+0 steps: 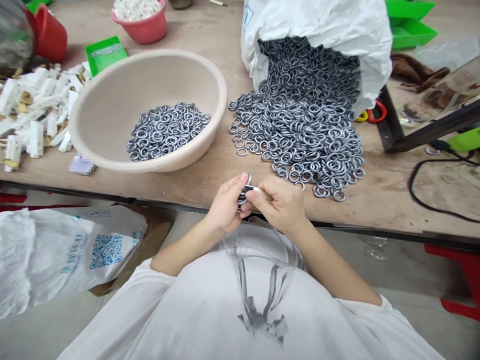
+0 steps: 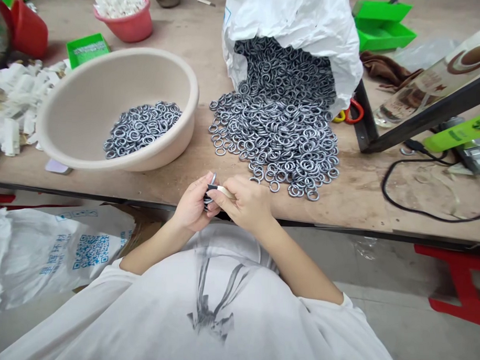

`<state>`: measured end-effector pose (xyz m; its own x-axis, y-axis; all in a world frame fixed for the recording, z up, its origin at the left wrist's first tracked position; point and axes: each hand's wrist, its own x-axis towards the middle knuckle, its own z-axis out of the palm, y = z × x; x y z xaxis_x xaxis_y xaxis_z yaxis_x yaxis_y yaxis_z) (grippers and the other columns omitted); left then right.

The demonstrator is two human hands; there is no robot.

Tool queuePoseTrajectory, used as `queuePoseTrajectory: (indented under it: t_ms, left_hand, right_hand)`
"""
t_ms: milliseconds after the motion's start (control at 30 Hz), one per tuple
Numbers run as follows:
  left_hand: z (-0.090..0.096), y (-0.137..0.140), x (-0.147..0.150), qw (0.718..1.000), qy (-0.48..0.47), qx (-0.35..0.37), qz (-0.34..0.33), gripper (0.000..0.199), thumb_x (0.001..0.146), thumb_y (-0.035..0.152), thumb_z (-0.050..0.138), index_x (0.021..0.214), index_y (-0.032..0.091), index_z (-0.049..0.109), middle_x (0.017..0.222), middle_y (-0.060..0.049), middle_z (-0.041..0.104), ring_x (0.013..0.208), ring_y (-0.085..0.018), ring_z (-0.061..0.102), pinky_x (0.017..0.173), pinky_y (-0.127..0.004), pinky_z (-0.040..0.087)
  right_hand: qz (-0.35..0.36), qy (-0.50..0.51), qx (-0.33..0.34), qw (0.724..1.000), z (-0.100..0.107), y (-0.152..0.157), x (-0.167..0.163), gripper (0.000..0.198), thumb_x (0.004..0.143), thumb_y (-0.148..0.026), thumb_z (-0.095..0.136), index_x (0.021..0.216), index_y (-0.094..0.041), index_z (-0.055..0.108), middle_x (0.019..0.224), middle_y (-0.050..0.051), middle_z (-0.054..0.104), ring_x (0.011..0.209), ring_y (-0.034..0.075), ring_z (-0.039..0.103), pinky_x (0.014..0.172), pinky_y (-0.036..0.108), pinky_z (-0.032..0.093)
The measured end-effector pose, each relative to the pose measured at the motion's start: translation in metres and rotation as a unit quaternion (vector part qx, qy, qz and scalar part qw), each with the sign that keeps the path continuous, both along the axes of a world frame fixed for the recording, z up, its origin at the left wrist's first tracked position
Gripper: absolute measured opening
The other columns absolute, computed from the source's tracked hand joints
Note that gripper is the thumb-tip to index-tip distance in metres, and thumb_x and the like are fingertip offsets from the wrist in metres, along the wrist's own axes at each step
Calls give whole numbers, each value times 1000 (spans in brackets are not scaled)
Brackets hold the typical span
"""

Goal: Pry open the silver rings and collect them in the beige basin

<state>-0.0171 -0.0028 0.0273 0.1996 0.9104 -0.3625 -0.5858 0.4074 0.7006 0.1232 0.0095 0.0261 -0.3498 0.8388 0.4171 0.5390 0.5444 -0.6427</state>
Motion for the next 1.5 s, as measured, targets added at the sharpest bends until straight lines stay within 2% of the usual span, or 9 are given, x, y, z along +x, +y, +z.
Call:
queuePoseTrajectory:
  t_ms: [133, 333, 567, 800, 900, 1000, 1167, 1333, 1500]
  left_hand:
    - [0, -3, -1, 1000, 11, -4, -8, 47, 72, 53, 79, 76, 20, 46, 53, 10, 44, 35, -3, 33, 32, -14, 22]
    - [4, -14, -4, 997, 6, 28, -73, 47, 75, 52, 76, 68, 18, 45, 56, 6, 48, 38, -2, 36, 33, -14, 25]
    - [-1, -3, -23, 999, 11, 17, 24, 34, 74, 41, 78, 78, 17, 54, 63, 6, 56, 40, -2, 40, 34, -14, 29]
    - [-5, -2, -38, 998, 12, 14, 55, 29, 68, 37, 75, 83, 15, 61, 64, 3, 61, 42, -5, 47, 34, -16, 32]
    - [-5, 0, -39, 998, -2, 28, 49, 32, 70, 45, 70, 79, 17, 57, 67, 1, 61, 44, -8, 51, 33, -17, 33]
    - [-5, 3, -34, 999, 1, 32, 37, 45, 72, 57, 71, 69, 18, 48, 66, 2, 58, 41, -5, 47, 32, -16, 27]
    - [-12, 4, -15, 996, 64, 53, 35, 47, 69, 48, 82, 77, 20, 46, 63, 7, 56, 39, -3, 44, 34, -15, 27]
    - [-20, 3, -4, 985, 122, 117, 28, 45, 76, 58, 74, 86, 19, 55, 63, 8, 53, 40, -3, 43, 35, -16, 28]
    - [-15, 1, -4, 987, 123, 100, 17, 47, 77, 60, 71, 75, 18, 50, 62, 7, 51, 39, -3, 42, 34, -16, 27]
  right_hand:
    - [4, 6, -32, 999, -4, 3, 1, 53, 95, -59, 51, 58, -21, 46, 56, -2, 48, 54, 12, 42, 56, 29, 28]
    - [-154, 41, -94, 983, -15, 38, 19, 50, 96, -61, 48, 68, -21, 58, 56, -2, 52, 54, 14, 46, 57, 29, 30]
    - [-85, -248, -58, 963, -6, 86, -22, 33, 92, -44, 63, 115, -22, 70, 112, 10, 73, 94, 26, 66, 73, 32, 42]
    - [-56, -348, -69, 933, -17, 117, -44, 29, 97, -34, 55, 116, -15, 69, 115, 17, 72, 100, 30, 67, 78, 35, 44]
    - [-44, -277, -93, 955, -11, 107, -31, 22, 96, -28, 55, 104, -13, 69, 108, 16, 72, 94, 27, 65, 78, 34, 43]
    - [14, -66, -172, 983, -1, 87, -14, 23, 97, -31, 53, 81, -17, 62, 78, 4, 64, 72, 17, 56, 69, 30, 39]
    - [74, 255, -315, 911, 8, 46, -1, 43, 89, -61, 62, 75, -22, 50, 57, -8, 38, 49, 9, 32, 50, 25, 28]
    - [59, 327, -328, 884, 4, 24, -9, 47, 81, -66, 69, 78, -22, 54, 56, -8, 40, 47, 8, 32, 45, 25, 26]
    - [57, 302, -280, 909, 2, 14, -13, 43, 83, -63, 69, 83, -22, 57, 67, -4, 59, 62, 13, 55, 61, 27, 44]
